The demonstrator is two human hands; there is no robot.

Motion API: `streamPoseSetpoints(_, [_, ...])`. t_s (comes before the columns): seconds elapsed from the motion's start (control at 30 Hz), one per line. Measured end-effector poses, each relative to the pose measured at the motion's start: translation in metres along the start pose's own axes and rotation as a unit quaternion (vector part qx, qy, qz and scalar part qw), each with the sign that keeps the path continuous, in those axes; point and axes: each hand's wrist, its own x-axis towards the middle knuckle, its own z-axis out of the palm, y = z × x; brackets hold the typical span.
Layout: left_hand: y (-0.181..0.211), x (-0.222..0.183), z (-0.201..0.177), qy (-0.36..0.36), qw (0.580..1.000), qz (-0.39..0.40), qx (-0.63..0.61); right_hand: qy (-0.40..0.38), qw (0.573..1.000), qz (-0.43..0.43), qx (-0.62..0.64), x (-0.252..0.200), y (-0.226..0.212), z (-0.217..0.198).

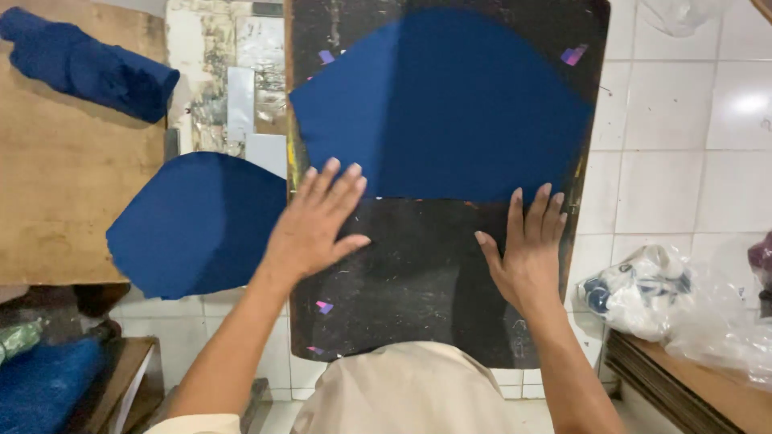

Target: Positioning and smoothing blue garment pieces onto a screen printing platen at a workstation.

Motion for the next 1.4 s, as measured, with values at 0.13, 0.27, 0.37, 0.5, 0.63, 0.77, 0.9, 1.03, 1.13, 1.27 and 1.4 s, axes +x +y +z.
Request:
streamPoseSetpoints(0.13, [-0.043, -0.013, -0.025, 0.051, 0.983, -0.176, 0.026, -0.036, 0.994, -0.025, -0.098, 0.000, -0.005, -0.021])
streamPoseSetpoints(0.27, [0.003, 0.031, -0.007, 0.054, 0.989, -0.135, -0.032, -0.080, 0.984, -0.057, -0.145, 0.011, 0.008, -0.032])
streamPoseSetpoints(0.37, [0.007, 0.062, 0.021, 0.011, 0.997, 0.041, -0.060, -0.130, 0.978, -0.063, -0.148, 0.035, 0.011, -0.036])
streamPoseSetpoints(0.5, [-0.055, 0.091, -0.020, 0.062, 0.980, -0.182, -0.055, -0.195, 0.979, -0.037, 0.049, 0.068, -0.008, -0.028])
streamPoseSetpoints(0.63, [-0.023, 0.117, -0.046, 0.110, 0.982, -0.148, 0.045, -0.139, 0.982, -0.117, 0.044, 0.116, -0.033, 0.008])
streamPoseSetpoints(0.77, [0.009, 0.135, -0.023, 0.108, 0.993, -0.052, 0.007, -0.050, 0.995, -0.090, -0.016, 0.173, -0.020, 0.037])
streamPoseSetpoints(0.9, [-0.004, 0.138, -0.029, 0.085, 0.994, -0.052, -0.035, 0.033, 0.998, 0.042, -0.032, 0.177, 0.021, 0.047])
streamPoseSetpoints(1.03, [-0.011, 0.144, -0.033, 0.075, 0.994, -0.067, -0.042, 0.050, 0.979, 0.194, -0.046, 0.149, 0.025, 0.038])
streamPoseSetpoints(1.13, [-0.005, 0.142, -0.039, 0.071, 0.993, -0.073, -0.053, 0.052, 0.973, 0.223, -0.023, 0.121, 0.013, 0.034])
streamPoseSetpoints(1.27, [-0.013, 0.141, -0.018, 0.098, 0.992, -0.075, -0.027, 0.125, 0.970, 0.207, -0.029, 0.086, 0.004, 0.053])
streamPoseSetpoints(1.4, [-0.010, 0.139, -0.008, 0.119, 0.991, -0.063, -0.005, 0.147, 0.965, 0.207, -0.060, 0.046, -0.012, 0.058])
